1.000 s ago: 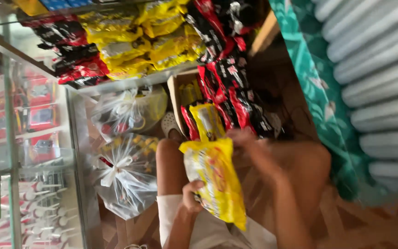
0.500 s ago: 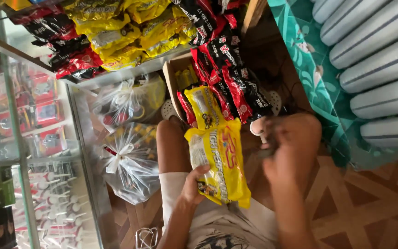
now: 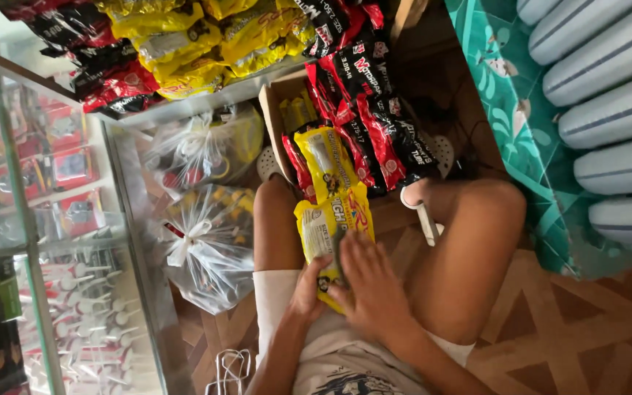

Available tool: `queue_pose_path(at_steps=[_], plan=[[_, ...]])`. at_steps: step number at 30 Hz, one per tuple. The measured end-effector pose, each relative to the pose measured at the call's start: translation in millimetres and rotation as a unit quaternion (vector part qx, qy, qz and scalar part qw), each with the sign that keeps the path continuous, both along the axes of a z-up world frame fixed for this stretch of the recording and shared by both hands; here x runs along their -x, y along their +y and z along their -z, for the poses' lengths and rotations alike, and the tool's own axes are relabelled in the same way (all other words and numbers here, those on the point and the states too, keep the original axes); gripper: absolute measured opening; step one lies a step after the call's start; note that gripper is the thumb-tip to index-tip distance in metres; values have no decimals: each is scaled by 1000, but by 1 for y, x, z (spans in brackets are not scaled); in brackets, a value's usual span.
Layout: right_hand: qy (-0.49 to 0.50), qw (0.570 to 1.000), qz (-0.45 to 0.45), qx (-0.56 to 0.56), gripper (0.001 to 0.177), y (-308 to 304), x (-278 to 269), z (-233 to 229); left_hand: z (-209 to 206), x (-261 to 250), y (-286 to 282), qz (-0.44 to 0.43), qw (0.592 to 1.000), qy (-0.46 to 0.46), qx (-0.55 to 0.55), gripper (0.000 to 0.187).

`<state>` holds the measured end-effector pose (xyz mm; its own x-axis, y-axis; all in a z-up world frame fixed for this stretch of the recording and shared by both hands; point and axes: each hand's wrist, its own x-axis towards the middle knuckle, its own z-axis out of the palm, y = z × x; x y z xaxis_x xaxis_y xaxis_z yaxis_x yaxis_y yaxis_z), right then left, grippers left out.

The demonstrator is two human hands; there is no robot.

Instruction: The person sits on a low stool and organizes small, sealed packages of inner tubes. They pick up red and black packages, smooth them out, and stack them in a pile. They also handle yellow packages, folding them and placing them into a cardboard box.

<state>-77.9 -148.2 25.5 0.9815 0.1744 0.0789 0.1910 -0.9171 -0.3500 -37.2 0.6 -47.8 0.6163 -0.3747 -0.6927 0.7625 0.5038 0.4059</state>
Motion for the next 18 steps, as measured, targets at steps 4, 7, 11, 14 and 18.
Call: queue_pose_path(at_steps=[4, 7, 11, 14, 18], plan=[[-24, 997, 56, -43, 87, -1, -22, -8, 21, 17, -1, 25, 999, 21, -33, 38], [-53, 993, 38, -96, 82, 15, -15, -16, 24, 12, 0, 62, 997, -21, -28, 57], [-10, 999, 13, 34, 95, 3, -1, 13, -2, -3, 6, 64, 992, -89, -66, 64], [-3, 997, 80, -17, 88, -5, -27, 9, -3, 5, 2, 86, 989, -89, -76, 59], [-53, 992, 32, -112, 61, 5, -54, -4, -15, 1, -1, 152, 946, -280, -68, 64]])
